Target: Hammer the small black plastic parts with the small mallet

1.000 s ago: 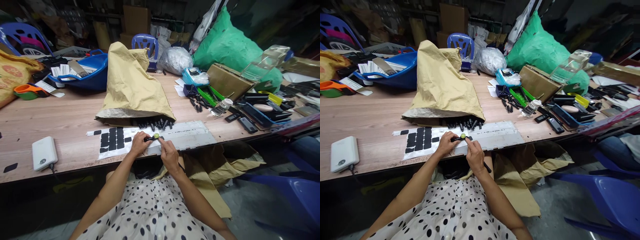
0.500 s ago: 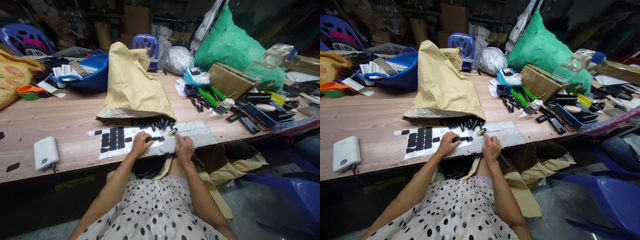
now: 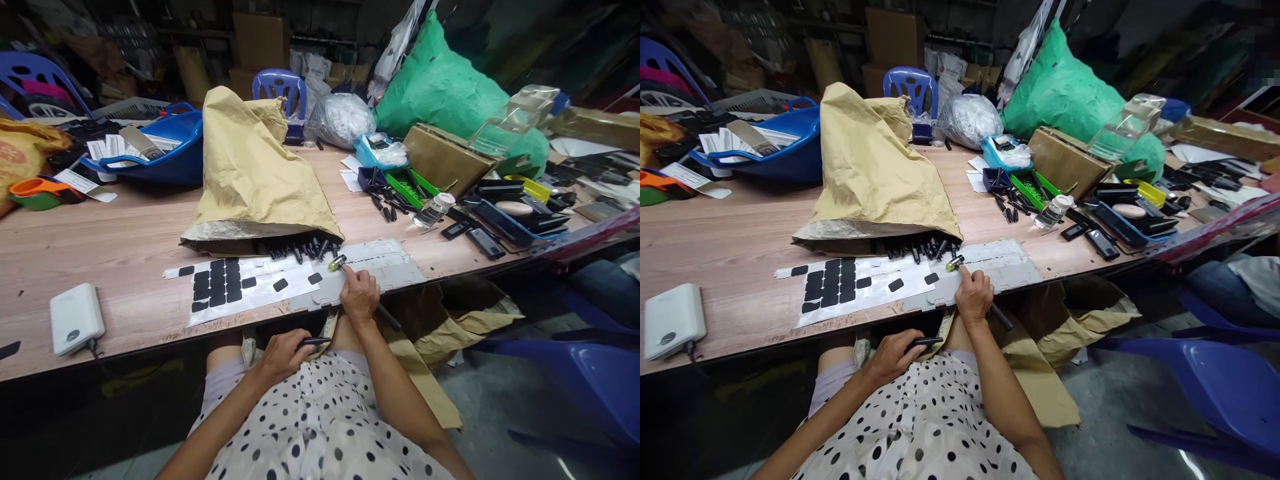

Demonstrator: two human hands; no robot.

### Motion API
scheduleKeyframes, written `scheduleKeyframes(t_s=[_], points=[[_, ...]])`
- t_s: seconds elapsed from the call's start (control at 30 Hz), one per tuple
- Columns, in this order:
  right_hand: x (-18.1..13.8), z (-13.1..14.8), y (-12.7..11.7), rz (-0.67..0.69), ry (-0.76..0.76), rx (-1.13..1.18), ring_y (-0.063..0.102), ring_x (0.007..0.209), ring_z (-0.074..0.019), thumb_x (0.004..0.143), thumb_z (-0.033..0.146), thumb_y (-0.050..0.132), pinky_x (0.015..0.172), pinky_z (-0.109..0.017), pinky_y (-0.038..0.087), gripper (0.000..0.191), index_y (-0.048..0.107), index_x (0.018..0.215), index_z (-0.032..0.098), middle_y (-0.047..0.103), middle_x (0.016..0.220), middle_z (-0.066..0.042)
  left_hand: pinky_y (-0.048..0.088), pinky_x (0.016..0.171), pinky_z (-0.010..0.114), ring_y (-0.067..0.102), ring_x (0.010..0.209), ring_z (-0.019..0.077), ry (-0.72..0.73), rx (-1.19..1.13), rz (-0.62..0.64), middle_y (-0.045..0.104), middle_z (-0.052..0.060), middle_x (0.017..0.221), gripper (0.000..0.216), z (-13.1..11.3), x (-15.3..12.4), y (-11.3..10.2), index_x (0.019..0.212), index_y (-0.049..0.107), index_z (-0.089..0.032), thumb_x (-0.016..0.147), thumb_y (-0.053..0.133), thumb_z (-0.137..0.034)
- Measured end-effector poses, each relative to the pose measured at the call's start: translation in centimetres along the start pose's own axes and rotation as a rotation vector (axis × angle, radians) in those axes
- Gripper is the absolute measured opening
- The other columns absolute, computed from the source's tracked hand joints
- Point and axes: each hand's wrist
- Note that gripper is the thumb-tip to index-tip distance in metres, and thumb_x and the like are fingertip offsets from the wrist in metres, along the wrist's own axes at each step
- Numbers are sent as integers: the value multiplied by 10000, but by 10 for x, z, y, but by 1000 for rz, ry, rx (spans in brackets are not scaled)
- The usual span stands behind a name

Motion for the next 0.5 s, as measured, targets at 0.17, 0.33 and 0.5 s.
scheduleKeyframes(t_s=[0.17,0.33,0.5], points=[[0,1,1,-12,3,-1,392,775,-218,875,83,516,638,-329,235,389,757,1121,263,496,824,-66,525,813,350,712,995,281,-440,236,188,759,117,1049,239,20,3,2,1048,702,-209,930,513,-294],[0,0,1,20,-1,7,388,769,-214,891,99,522,646,-327,232,384,744,1151,274,493,828,-58,505,748,348,724,909,298,-399,293,355,766,113,956,137,5,5,-15,906,729,-209,822,626,-244],[-1,0,0,15,-9,-8,387,772,-220,881,94,539,646,-327,220,375,749,1139,268,499,830,-62,488,634,283,667,680,192,-229,-46,10,732,19,770,260,-14,34,-60,896,724,-227,900,536,-407]])
Point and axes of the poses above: each hand's wrist, its own x-axis towards the middle knuckle, its own y-axis out of the palm, z = x × y
